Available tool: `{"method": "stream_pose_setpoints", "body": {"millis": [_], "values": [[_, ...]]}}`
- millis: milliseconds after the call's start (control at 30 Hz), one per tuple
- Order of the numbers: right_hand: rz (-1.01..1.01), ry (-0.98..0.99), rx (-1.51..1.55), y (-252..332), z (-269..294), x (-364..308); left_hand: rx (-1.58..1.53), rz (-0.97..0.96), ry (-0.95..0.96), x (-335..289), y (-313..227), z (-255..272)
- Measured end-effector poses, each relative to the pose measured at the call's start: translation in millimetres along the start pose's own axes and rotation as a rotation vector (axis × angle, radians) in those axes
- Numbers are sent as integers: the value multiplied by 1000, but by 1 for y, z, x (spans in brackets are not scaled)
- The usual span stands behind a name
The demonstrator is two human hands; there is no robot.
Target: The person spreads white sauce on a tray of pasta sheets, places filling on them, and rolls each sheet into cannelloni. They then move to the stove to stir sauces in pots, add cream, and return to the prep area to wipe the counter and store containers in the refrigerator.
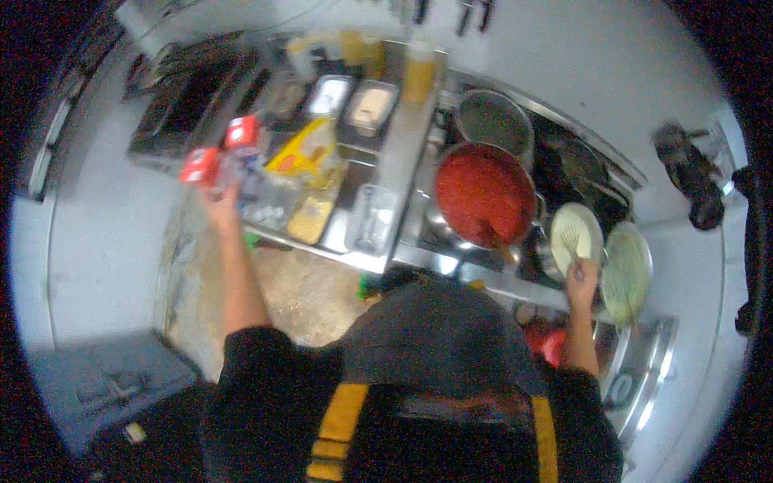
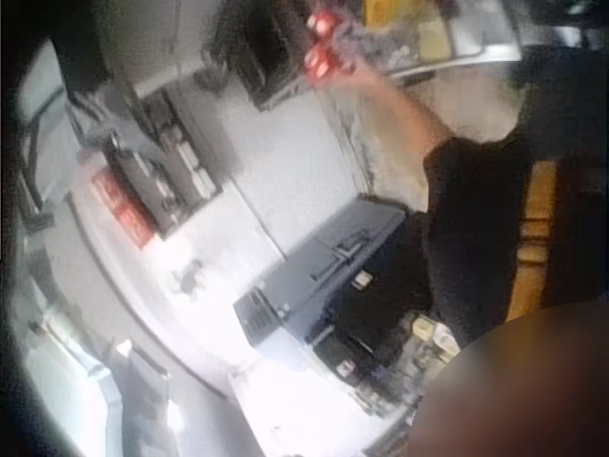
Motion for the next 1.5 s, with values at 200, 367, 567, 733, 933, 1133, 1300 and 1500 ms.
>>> {"method": "stream_pose_setpoints", "body": {"millis": [200,367,567,733,933,1133,1300,1500], "values": [[-147,-82,228,-10,10,8,-112,93,93,9,-78,60],[-21,49,-112,-3,7,9,-281,79,105,-10,-135,69],[92,125,326,-8,21,3,-417,169,456,-102,-229,-6],[185,245,193,-20,19,-4,-288,401,587,-200,-316,-90],[114,313,234,-58,16,5,-339,44,839,-304,-471,-216],[246,251,561,-73,33,10,-95,-114,1061,-387,-514,-310],[235,381,263,-92,20,4,158,-151,1192,-439,-498,-369],[370,325,368,-104,31,-6,425,-252,1339,-452,-498,-416]]}}
Point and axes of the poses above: each hand's wrist, its own x-axis towards the middle knuckle, its own z-axis out of the back of the hand, y = z × x, the point moved 7 cm from there along x, towards the middle knuckle, and after that the axes turned 7 degrees about -z, right-handed, at the moved point
